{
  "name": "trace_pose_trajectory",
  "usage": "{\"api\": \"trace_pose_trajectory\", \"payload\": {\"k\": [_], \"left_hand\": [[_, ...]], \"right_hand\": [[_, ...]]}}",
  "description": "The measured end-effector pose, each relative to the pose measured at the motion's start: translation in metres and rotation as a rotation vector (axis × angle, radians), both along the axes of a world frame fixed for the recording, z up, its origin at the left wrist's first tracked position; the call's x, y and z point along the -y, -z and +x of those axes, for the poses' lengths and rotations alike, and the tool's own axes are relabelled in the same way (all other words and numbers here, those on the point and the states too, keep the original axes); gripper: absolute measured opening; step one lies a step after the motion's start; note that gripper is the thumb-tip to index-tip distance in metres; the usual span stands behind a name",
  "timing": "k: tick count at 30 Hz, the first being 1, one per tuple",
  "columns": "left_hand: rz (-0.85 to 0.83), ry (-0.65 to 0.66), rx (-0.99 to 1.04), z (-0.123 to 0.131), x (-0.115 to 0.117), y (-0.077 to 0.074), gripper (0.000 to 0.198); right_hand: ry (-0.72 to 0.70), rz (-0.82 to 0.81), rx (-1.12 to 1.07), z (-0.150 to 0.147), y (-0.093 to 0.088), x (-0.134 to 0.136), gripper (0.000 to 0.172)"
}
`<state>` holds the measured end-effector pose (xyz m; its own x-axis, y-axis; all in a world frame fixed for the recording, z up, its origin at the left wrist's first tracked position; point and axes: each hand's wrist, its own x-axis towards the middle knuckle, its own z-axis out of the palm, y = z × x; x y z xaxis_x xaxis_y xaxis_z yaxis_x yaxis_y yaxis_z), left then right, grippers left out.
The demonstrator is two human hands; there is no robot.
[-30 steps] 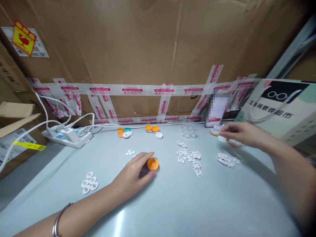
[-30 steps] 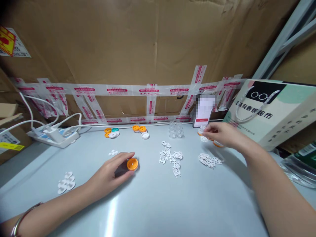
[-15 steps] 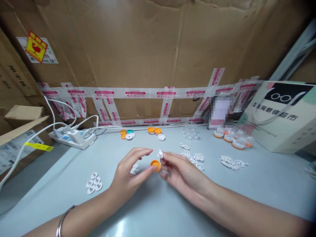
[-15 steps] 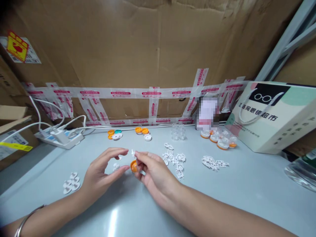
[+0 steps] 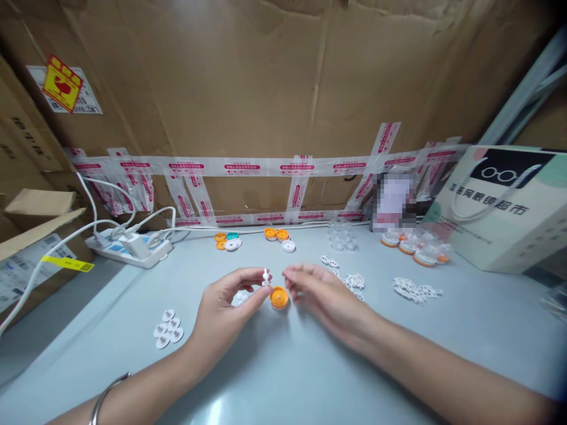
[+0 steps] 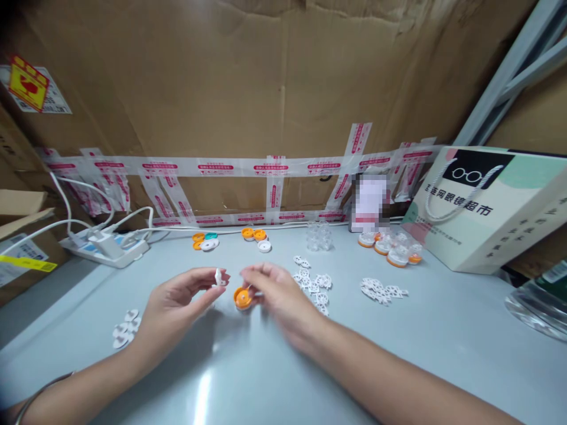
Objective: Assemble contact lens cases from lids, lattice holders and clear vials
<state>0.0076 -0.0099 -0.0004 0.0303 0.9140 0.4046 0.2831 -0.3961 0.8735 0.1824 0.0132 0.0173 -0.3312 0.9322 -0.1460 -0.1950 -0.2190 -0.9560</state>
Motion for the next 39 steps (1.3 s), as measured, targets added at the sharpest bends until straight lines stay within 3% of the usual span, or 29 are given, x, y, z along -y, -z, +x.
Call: {"api": "trace_pose_trajectory", "payload": {"k": [3, 7, 13, 18, 21, 24, 27, 33, 39], "left_hand": [[-0.17, 0.029, 0.175, -0.004, -0.005, -0.001, 0.018], [-0.314, 0.01, 0.25, -0.007, -0.01, 0.0, 0.024], [-0.383, 0.023, 0.274, -0.007, -0.011, 0.003, 0.027], [-0.39, 0.038, 0.256, -0.007, -0.01, 0.003, 0.026], [-0.384, 0.048, 0.258, -0.007, -0.009, 0.004, 0.026], [-0.377, 0.063, 0.258, -0.007, -0.01, 0.005, 0.026], [-0.347, 0.073, 0.217, -0.006, -0.011, 0.007, 0.024], [-0.21, 0.137, 0.024, -0.001, -0.004, 0.007, 0.02], [-0.028, 0.206, -0.044, 0.002, 0.005, 0.006, 0.016]], "right_hand": [[0.062, 0.419, 0.482, 0.041, -0.002, -0.037, 0.021], [0.104, 0.609, 1.094, 0.084, 0.007, -0.073, 0.021], [0.04, 0.628, 1.197, 0.084, 0.022, -0.081, 0.012], [0.079, 0.675, 1.198, 0.079, 0.021, -0.08, 0.014], [0.116, 0.672, 1.063, 0.074, 0.013, -0.074, 0.019], [0.103, 0.522, 0.677, 0.06, 0.003, -0.059, 0.023], [-0.025, 0.373, 0.363, 0.042, 0.0, -0.039, 0.023], [-0.233, 0.121, 0.028, 0.014, 0.008, -0.008, 0.024], [-0.089, 0.005, -0.099, 0.005, 0.012, -0.003, 0.025]]}}
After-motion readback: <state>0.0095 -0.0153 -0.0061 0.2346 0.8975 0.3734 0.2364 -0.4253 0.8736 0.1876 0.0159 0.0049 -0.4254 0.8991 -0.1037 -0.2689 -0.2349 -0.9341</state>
